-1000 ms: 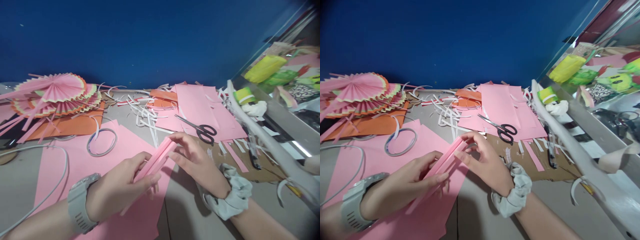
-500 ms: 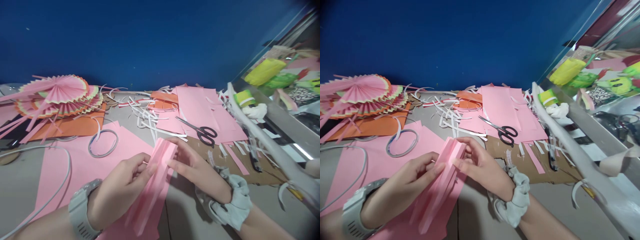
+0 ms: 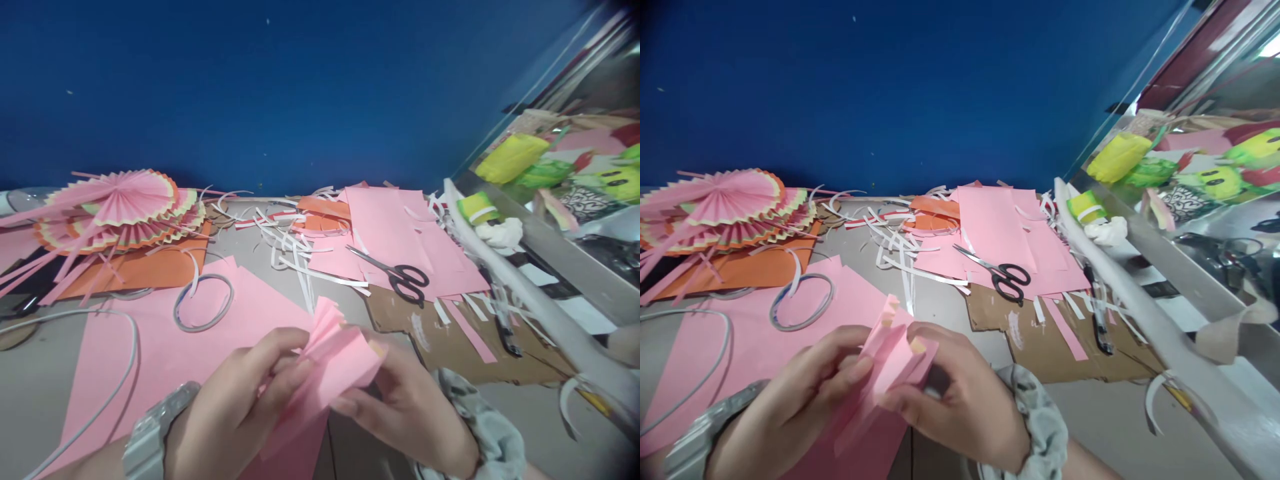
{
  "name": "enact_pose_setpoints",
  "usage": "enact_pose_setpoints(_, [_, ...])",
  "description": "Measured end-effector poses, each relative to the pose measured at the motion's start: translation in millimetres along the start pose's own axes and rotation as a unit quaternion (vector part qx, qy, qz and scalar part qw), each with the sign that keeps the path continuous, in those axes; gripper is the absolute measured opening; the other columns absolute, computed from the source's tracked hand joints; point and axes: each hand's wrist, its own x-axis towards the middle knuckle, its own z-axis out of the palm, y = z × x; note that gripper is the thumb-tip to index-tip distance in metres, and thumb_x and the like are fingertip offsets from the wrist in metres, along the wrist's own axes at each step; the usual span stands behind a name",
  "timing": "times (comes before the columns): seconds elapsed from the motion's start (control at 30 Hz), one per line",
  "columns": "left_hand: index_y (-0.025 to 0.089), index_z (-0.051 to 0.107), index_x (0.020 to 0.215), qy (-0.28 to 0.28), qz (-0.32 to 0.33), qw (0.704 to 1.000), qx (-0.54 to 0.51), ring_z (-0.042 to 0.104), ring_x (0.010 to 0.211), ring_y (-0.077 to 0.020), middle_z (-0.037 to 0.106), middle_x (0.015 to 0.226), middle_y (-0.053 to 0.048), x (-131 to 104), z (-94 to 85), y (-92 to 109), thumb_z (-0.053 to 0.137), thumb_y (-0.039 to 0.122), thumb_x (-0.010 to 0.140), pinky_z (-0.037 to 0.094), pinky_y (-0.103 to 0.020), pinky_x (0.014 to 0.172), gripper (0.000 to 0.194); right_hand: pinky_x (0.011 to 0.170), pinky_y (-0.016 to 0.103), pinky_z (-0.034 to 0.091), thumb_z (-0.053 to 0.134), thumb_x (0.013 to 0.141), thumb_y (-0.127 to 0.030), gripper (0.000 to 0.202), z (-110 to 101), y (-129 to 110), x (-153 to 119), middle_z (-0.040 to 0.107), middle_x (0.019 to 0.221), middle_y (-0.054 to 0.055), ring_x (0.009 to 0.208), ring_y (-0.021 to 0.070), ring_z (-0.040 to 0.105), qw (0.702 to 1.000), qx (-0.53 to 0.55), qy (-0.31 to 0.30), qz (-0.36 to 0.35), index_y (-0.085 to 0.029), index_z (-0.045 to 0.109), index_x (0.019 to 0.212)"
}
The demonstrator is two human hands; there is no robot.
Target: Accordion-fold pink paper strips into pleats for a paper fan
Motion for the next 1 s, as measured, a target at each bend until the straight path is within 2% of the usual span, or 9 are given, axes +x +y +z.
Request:
enact_pose_setpoints(0.1, [0.025,0.047,0.102,0.023,0.103,0.992,0.062,0.055,0.066,-0.0103,0.062,0.081,0.002,-2.8,-3.5,-1.9,0.040,0.023,0.090,0.043,-0.018,0.060,0.013,0.070,0.024,0.046,0.060,0.077,-0.017,0.007,2.4,-6.5,-0.3,0.058,0.075,0.001,0.075,0.0146,0.056,0.996,-0.045,-0.003,-0.076,-0.020,0.056,0.082])
enact_pose_setpoints(0.23, [0.023,0.050,0.104,0.054,0.241,0.966,0.076,0.056,0.090,-0.0135,0.061,0.095,-0.002,2.6,-9.3,1.5,0.048,0.011,0.085,0.043,-0.023,0.083,0.023,0.070,0.025,0.047,0.061,0.074,-0.011,0.015,7.2,-11.0,-0.7,0.059,0.080,0.003,0.076,0.0140,0.055,0.987,-0.078,0.043,-0.133,-0.019,0.055,0.086])
enact_pose_setpoints(0.33, [0.021,0.055,0.096,0.073,0.277,0.953,0.095,0.052,0.099,-0.0152,0.058,0.099,-0.004,7.5,-14.0,5.4,0.049,0.004,0.082,0.041,-0.025,0.089,0.022,0.071,0.025,0.047,0.061,0.070,-0.004,0.025,7.7,-12.0,-0.1,0.057,0.085,0.003,0.079,0.0132,0.054,0.981,-0.104,0.075,-0.144,-0.019,0.054,0.089])
enact_pose_setpoints(0.53, [0.021,0.055,0.098,0.140,0.301,0.938,0.098,0.055,0.092,-0.0152,0.062,0.090,-0.003,4.7,-22.8,10.7,0.050,0.002,0.080,0.043,-0.027,0.086,0.026,0.074,0.028,0.046,0.054,0.069,0.003,0.033,5.8,-28.0,10.6,0.057,0.089,0.001,0.083,0.0133,0.054,0.976,-0.136,0.046,-0.166,-0.020,0.050,0.091])
enact_pose_setpoints(0.63, [0.021,0.057,0.094,0.175,0.304,0.933,0.084,0.059,0.085,-0.0142,0.064,0.093,-0.003,1.0,-28.2,15.6,0.051,0.003,0.080,0.046,-0.024,0.077,0.023,0.074,0.027,0.045,0.052,0.069,0.004,0.034,6.9,-46.0,24.0,0.055,0.088,0.000,0.082,0.0127,0.054,0.975,-0.138,0.087,-0.154,-0.022,0.045,0.090])
enact_pose_setpoints(0.77, [0.023,0.058,0.099,0.231,0.235,0.943,0.041,0.059,0.090,-0.0147,0.065,0.099,-0.002,-1.1,-37.4,30.7,0.050,0.010,0.084,0.045,-0.023,0.079,0.021,0.072,0.029,0.047,0.049,0.079,-0.008,0.021,5.5,-71.5,47.4,0.054,0.086,0.001,0.081,0.0153,0.055,0.982,-0.160,0.075,-0.061,-0.023,0.045,0.093])
enact_pose_setpoints(0.83, [0.024,0.057,0.103,0.232,0.185,0.955,-0.010,0.058,0.091,-0.0148,0.064,0.100,-0.002,0.7,-42.5,42.7,0.047,0.017,0.087,0.046,-0.024,0.079,0.020,0.068,0.028,0.048,0.049,0.084,-0.018,0.005,3.0,-82.9,59.3,0.054,0.078,0.001,0.076,0.0156,0.056,0.983,-0.175,0.053,-0.030,-0.022,0.046,0.081])
enact_pose_setpoints(0.87, [0.023,0.056,0.105,0.232,0.171,0.957,-0.041,0.058,0.090,-0.0147,0.064,0.099,-0.002,2.4,-45.0,49.3,0.046,0.021,0.089,0.046,-0.024,0.079,0.019,0.065,0.027,0.049,0.048,0.085,-0.022,0.009,1.5,-88.1,64.7,0.054,0.075,0.000,0.073,0.0155,0.057,0.983,-0.175,0.056,-0.019,-0.022,0.045,0.077])
enact_pose_setpoints(1.0, [0.023,0.052,0.107,0.221,0.175,0.950,-0.132,0.057,0.074,-0.0111,0.063,0.087,0.001,10.7,-53.3,74.7,0.042,0.030,0.091,0.047,-0.023,0.071,0.020,0.065,0.025,0.052,0.046,0.088,-0.028,0.010,-4.2,-104.5,79.0,0.057,0.072,0.001,0.074,0.0163,0.060,0.990,-0.126,0.051,-0.024,-0.023,0.049,0.080])
